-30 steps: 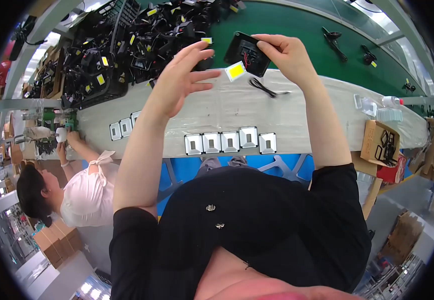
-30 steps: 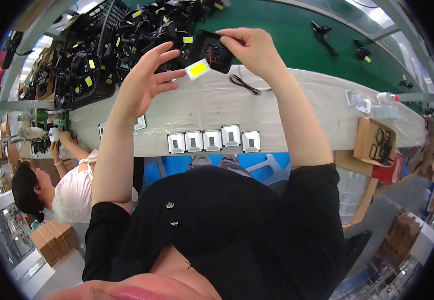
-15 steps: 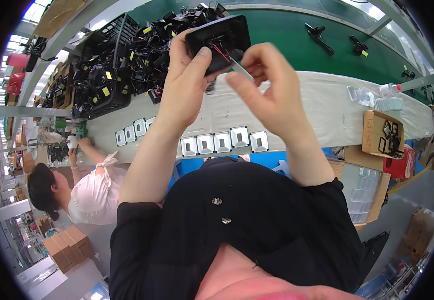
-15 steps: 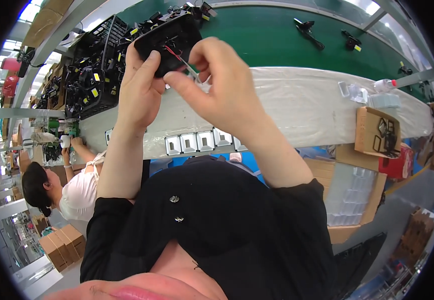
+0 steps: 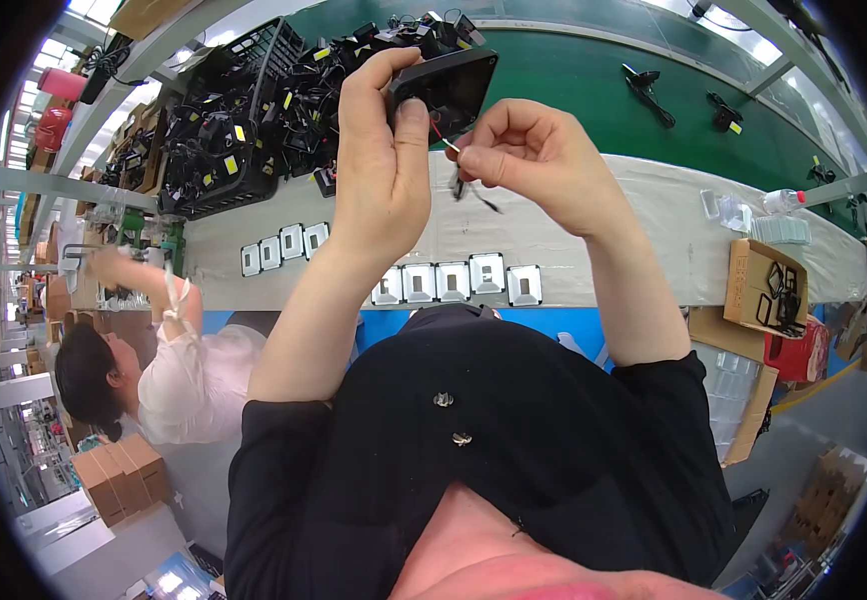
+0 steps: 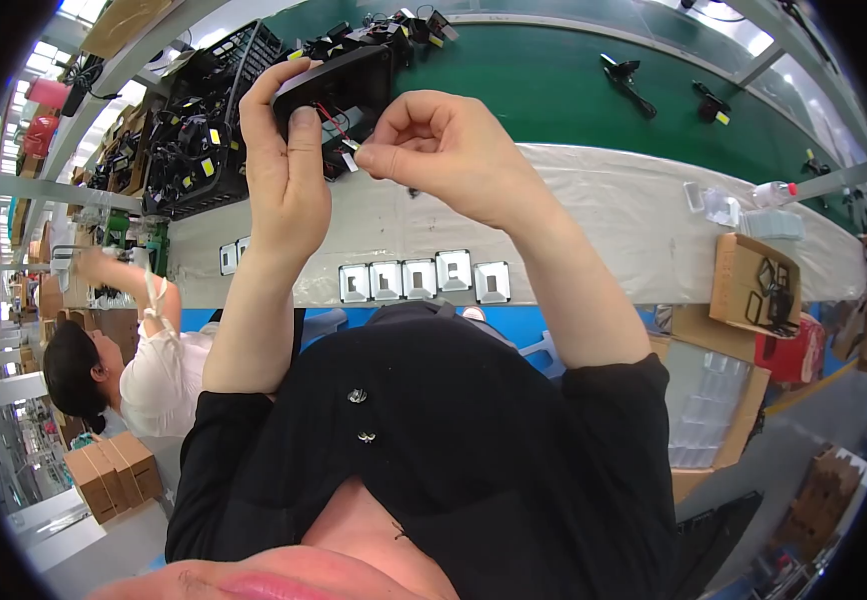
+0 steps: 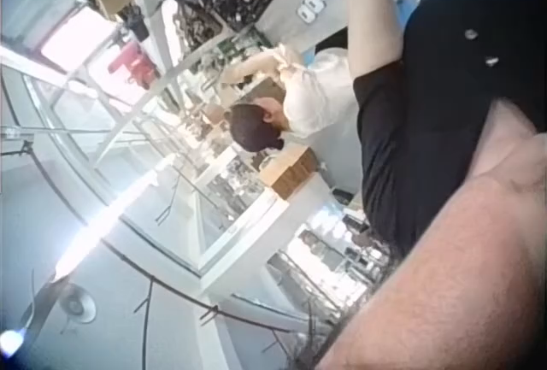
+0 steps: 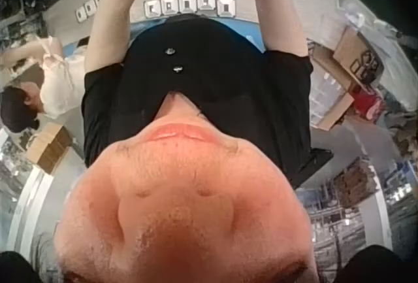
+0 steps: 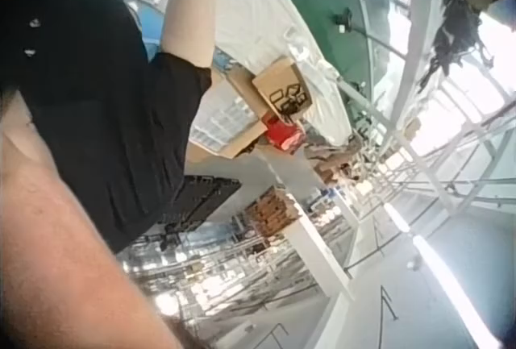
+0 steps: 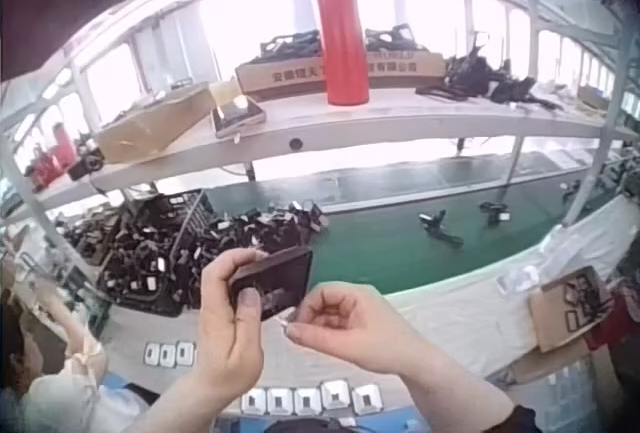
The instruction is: Assembling LED light components by placing LED panels into plastic housings.
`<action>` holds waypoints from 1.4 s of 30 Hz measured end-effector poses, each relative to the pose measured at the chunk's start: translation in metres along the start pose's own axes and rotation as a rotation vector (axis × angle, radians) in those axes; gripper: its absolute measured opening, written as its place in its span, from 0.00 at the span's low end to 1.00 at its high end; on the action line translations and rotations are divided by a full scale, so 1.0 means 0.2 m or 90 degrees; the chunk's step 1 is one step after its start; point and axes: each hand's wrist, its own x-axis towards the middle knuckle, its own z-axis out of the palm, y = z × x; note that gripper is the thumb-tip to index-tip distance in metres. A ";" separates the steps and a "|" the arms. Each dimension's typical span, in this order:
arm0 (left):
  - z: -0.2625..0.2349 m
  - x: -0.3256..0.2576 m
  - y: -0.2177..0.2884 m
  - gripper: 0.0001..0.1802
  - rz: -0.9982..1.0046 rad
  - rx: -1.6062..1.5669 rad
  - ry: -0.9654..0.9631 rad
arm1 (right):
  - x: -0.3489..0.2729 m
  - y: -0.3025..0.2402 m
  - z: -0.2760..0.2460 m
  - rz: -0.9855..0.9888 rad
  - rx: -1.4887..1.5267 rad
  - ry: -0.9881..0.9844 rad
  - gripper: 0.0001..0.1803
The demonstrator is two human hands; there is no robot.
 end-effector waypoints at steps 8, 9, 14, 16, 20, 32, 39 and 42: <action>-0.07 -0.01 0.03 0.14 -0.042 0.010 0.076 | -0.11 -0.22 0.05 -0.209 -0.424 0.066 0.08; -0.05 0.00 0.03 0.14 -0.011 -0.030 0.089 | -0.10 -0.20 0.05 -0.194 -0.428 0.051 0.09; -0.07 0.00 0.02 0.15 0.059 0.087 0.074 | 0.02 -0.09 0.02 0.070 0.067 -0.088 0.12; -0.07 0.00 0.03 0.15 0.104 0.161 0.057 | 0.03 -0.07 0.01 0.105 0.110 -0.109 0.12; -0.08 -0.01 0.03 0.13 0.061 0.187 0.046 | 0.01 -0.10 0.01 -0.016 -0.195 -0.029 0.12; -0.07 0.03 0.07 0.13 -0.210 -0.193 0.097 | 0.02 -0.26 0.04 -0.649 -0.782 0.103 0.14; -0.11 0.03 0.12 0.15 -0.337 -0.345 0.034 | 0.01 -0.26 0.03 -0.621 -0.756 0.064 0.13; -0.11 0.00 0.10 0.15 -0.258 -0.229 0.046 | 0.02 -0.26 0.04 -0.643 -0.764 0.050 0.13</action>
